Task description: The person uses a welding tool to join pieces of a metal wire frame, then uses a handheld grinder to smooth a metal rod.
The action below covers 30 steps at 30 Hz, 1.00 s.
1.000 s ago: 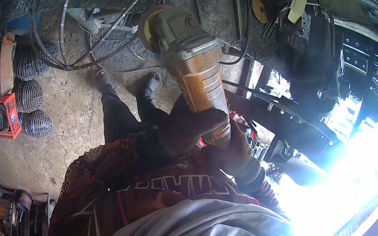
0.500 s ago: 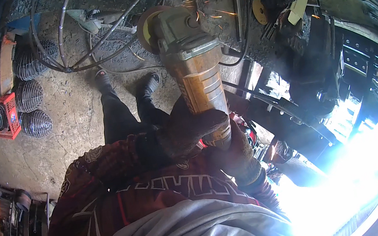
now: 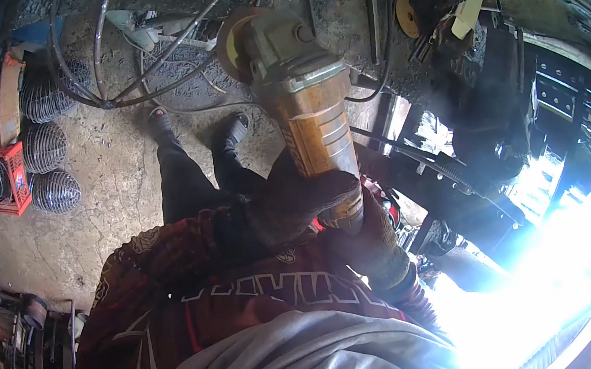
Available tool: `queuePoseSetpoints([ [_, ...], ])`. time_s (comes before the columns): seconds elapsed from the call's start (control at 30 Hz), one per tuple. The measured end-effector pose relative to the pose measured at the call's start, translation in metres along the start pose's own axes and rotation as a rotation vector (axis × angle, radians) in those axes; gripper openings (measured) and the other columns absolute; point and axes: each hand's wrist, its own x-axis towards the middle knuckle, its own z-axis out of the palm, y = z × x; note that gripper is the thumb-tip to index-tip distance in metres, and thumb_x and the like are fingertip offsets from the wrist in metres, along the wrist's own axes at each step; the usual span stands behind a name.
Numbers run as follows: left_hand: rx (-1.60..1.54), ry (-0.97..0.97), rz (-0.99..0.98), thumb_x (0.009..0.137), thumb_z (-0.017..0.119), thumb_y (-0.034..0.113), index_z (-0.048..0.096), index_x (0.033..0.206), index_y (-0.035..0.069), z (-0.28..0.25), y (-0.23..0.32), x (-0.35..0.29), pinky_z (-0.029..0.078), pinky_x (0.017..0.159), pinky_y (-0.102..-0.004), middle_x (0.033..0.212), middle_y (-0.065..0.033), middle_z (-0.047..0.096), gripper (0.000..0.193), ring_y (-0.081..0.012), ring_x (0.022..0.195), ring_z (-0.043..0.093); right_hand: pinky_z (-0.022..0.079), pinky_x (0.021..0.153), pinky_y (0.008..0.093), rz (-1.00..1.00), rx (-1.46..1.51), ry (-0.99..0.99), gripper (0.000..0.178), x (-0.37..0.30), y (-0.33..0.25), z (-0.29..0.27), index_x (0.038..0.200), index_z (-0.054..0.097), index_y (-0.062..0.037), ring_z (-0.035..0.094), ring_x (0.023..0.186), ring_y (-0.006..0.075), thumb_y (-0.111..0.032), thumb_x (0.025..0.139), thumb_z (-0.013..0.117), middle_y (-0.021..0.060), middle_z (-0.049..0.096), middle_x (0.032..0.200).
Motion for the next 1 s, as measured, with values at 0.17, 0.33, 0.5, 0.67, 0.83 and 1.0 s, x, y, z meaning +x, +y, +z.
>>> queuePoseSetpoints([
  [0.17, -0.037, -0.01, -0.007, 0.079, 0.084, 0.01, 0.051, 0.134, 0.003, 0.004, 0.002, -0.003, 0.058, 0.091, -0.0393, 0.114, -0.0113, 0.067, 0.064, -0.0218, 0.104, 0.069, 0.055, 0.095, 0.0393, 0.029, 0.001, 0.033, 0.072, -0.005, 0.003, 0.003, 0.138, 0.055, -0.0029, 0.068, 0.113, 0.0235, -0.006, 0.072, 0.084, 0.0123, 0.069, 0.124],
  [0.33, -0.095, -0.028, 0.016, 0.079, 0.084, 0.008, 0.051, 0.134, 0.003, 0.002, -0.002, -0.002, 0.058, 0.09, -0.0392, 0.115, -0.0119, 0.066, 0.064, -0.0222, 0.105, 0.068, 0.054, 0.097, 0.0399, 0.009, -0.024, 0.051, 0.072, -0.006, 0.004, 0.004, 0.138, 0.054, -0.0033, 0.068, 0.115, 0.0245, -0.006, 0.072, 0.083, 0.0128, 0.069, 0.124],
  [0.5, -0.057, -0.01, -0.013, 0.079, 0.084, 0.007, 0.051, 0.134, 0.004, 0.002, 0.004, -0.002, 0.058, 0.09, -0.0397, 0.115, -0.0113, 0.066, 0.064, -0.0222, 0.106, 0.068, 0.053, 0.099, 0.041, 0.049, -0.003, 0.047, 0.075, -0.002, -0.003, 0.004, 0.14, 0.051, -0.004, 0.066, 0.117, 0.0255, -0.007, 0.071, 0.083, 0.0131, 0.067, 0.126],
  [0.67, -0.062, -0.004, -0.017, 0.08, 0.083, 0.008, 0.052, 0.134, 0.004, 0.005, 0.009, -0.002, 0.058, 0.09, -0.0395, 0.114, -0.0106, 0.066, 0.063, -0.022, 0.105, 0.068, 0.053, 0.099, 0.0419, 0.084, -0.043, 0.069, 0.074, -0.002, -0.006, 0.005, 0.138, 0.052, -0.0052, 0.067, 0.117, 0.0262, -0.008, 0.071, 0.084, 0.0129, 0.067, 0.125],
  [0.83, -0.063, 0.003, -0.017, 0.08, 0.083, 0.007, 0.052, 0.133, 0.004, 0.005, 0.01, -0.001, 0.058, 0.089, -0.0393, 0.114, -0.0102, 0.066, 0.062, -0.0218, 0.103, 0.069, 0.053, 0.099, 0.042, 0.15, -0.036, 0.074, 0.074, 0.0, -0.003, 0.005, 0.137, 0.052, -0.0063, 0.067, 0.117, 0.0263, -0.01, 0.071, 0.084, 0.0126, 0.067, 0.124],
  [1.0, -0.068, -0.009, -0.015, 0.081, 0.083, 0.007, 0.053, 0.133, 0.004, 0.002, 0.006, 0.001, 0.058, 0.089, -0.0389, 0.113, -0.0101, 0.067, 0.061, -0.0214, 0.103, 0.069, 0.053, 0.099, 0.0418, 0.116, -0.032, 0.076, 0.074, -0.001, 0.002, 0.005, 0.138, 0.052, -0.0062, 0.066, 0.117, 0.0262, -0.009, 0.071, 0.084, 0.0128, 0.068, 0.124],
])
